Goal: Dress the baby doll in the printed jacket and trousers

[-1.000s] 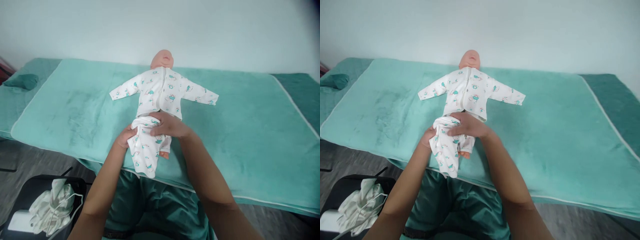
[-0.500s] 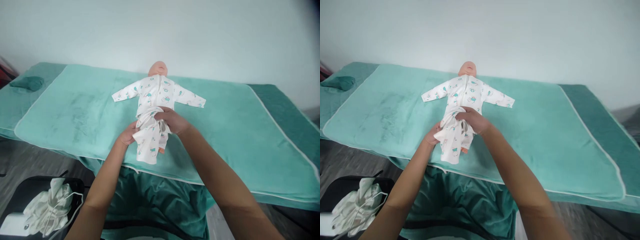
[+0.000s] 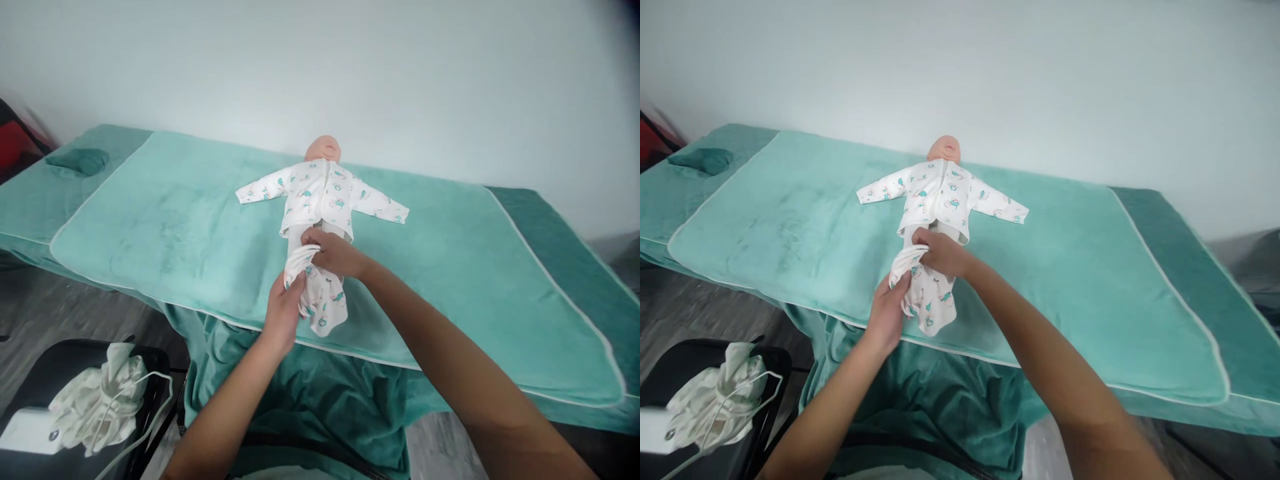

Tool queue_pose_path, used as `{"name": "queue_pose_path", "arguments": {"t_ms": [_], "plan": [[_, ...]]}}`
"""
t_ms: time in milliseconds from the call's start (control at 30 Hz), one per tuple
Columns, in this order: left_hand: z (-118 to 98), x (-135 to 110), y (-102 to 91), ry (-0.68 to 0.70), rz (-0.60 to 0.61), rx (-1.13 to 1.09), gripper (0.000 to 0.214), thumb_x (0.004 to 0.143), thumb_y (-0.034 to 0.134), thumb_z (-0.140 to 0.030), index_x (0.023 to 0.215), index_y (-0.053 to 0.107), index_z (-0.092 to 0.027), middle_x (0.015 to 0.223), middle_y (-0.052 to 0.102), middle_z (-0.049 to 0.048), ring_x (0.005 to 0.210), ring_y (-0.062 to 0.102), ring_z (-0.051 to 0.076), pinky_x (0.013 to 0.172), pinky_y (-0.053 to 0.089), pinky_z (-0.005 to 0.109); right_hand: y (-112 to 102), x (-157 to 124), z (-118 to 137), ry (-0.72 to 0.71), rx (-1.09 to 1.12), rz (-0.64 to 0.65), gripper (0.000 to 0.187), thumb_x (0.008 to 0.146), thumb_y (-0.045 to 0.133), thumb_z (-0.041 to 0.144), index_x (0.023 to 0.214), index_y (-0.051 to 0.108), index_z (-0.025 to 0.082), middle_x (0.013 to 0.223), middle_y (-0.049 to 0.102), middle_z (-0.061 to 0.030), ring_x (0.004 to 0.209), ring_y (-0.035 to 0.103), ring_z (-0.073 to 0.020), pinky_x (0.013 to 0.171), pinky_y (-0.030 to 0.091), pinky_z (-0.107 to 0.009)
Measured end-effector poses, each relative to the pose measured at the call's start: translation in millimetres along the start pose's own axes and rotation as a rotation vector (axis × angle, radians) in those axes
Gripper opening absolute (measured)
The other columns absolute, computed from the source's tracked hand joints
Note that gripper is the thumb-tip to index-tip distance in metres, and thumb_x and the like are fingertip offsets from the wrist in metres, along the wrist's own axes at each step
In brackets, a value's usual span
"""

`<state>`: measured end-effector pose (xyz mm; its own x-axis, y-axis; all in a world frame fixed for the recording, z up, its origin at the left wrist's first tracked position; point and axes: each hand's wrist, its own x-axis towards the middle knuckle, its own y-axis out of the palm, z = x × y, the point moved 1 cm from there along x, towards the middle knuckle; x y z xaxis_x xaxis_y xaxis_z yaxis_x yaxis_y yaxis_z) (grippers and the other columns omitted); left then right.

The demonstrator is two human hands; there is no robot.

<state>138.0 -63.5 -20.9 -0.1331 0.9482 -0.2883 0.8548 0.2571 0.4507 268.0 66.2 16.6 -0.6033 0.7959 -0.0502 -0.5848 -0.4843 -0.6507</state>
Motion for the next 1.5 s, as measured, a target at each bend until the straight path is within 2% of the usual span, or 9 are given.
{"name": "queue_pose_path", "arguments": {"t_ms": [67,200,400,533,800,933,1067,1300,1500], "plan": [[10,-25,3.0,-0.096,-0.038,-0.016,0.043,0.085,0.074,-0.056,0.111,0.071,-0.021,0.073,0.061,-0.0028,0.060,0.050,0.012,0.052,0.039,0.024,3,1,1,-0.021,-0.135,0.028,0.016,0.077,0.055,0.015,0.091,0.058,0.021,0.088,0.068,-0.0013,0.081,0.059,-0.0186,0.072,0.039,-0.030],[36,-50,-7.9,-0.162,-0.078,-0.043,0.040,0.085,0.072,-0.058,0.098,0.065,-0.021,0.062,0.045,-0.0063,0.051,0.036,0.009,0.045,0.029,0.023,8,-1,-1,-0.065,-0.330,0.040,0.015,0.082,0.057,0.016,0.094,0.062,0.022,0.099,0.072,-0.0047,0.087,0.062,-0.0206,0.075,0.039,-0.031],[38,-26,-45.0,-0.041,-0.121,0.301,0.030,0.092,0.063,-0.051,0.096,0.066,-0.021,0.066,0.049,-0.0052,0.055,0.046,0.011,0.046,0.040,0.022,15,-12,-8,-0.046,-0.521,0.008,0.011,0.085,0.060,0.017,0.094,0.065,0.019,0.103,0.072,-0.0112,0.103,0.062,-0.0274,0.083,0.041,-0.035],[23,-14,-46.1,-0.068,-0.050,0.369,0.031,0.093,0.060,-0.051,0.099,0.067,-0.021,0.072,0.056,-0.0023,0.062,0.054,0.014,0.048,0.047,0.024,21,-18,-12,-0.057,-0.577,-0.028,0.014,0.083,0.060,0.012,0.095,0.065,0.017,0.102,0.071,-0.0136,0.108,0.060,-0.0299,0.090,0.043,-0.037],[20,-2,-33.3,-0.214,0.051,-0.154,0.043,0.079,0.078,-0.044,0.112,0.067,-0.019,0.078,0.065,-0.0011,0.060,0.054,0.010,0.052,0.044,0.022,25,-18,-22,-0.003,-0.349,-0.122,0.013,0.081,0.062,0.016,0.093,0.068,0.019,0.103,0.072,-0.0115,0.103,0.064,-0.0273,0.088,0.045,-0.035],[20,16,-36.4,-0.161,0.034,-0.183,0.048,0.072,0.082,-0.039,0.113,0.066,-0.018,0.081,0.067,-0.0012,0.063,0.057,0.011,0.057,0.046,0.024,25,-21,-26,-0.008,-0.212,-0.157,0.018,0.081,0.061,0.018,0.096,0.069,0.020,0.102,0.072,-0.0092,0.100,0.064,-0.0264,0.088,0.045,-0.035],[11,36,-39.3,-0.106,0.021,0.090,0.031,0.082,0.072,-0.041,0.103,0.064,-0.020,0.074,0.061,-0.0039,0.062,0.053,0.012,0.059,0.042,0.025,26,-24,-29,0.008,-0.146,-0.190,0.026,0.077,0.058,0.016,0.101,0.069,0.020,0.107,0.072,-0.0095,0.103,0.063,-0.0269,0.091,0.046,-0.038],[-6,76,-45.2,0.288,0.100,0.554,0.019,0.095,0.058,-0.039,0.098,0.059,-0.020,0.090,0.067,0.0012,0.086,0.060,0.018,0.079,0.043,0.028,24,-28,-30,0.058,-0.019,-0.194,0.022,0.084,0.061,0.029,0.104,0.067,0.021,0.109,0.070,-0.0078,0.103,0.063,-0.0254,0.087,0.048,-0.037],[-13,109,-47.6,0.330,0.109,0.680,0.019,0.096,0.058,-0.041,0.097,0.059,-0.022,0.089,0.068,0.0018,0.087,0.061,0.021,0.079,0.040,0.029,22,-25,-24,0.102,-0.066,-0.149,0.023,0.084,0.065,0.039,0.099,0.066,0.021,0.105,0.069,-0.0075,0.101,0.065,-0.0271,0.084,0.049,-0.037]]}}
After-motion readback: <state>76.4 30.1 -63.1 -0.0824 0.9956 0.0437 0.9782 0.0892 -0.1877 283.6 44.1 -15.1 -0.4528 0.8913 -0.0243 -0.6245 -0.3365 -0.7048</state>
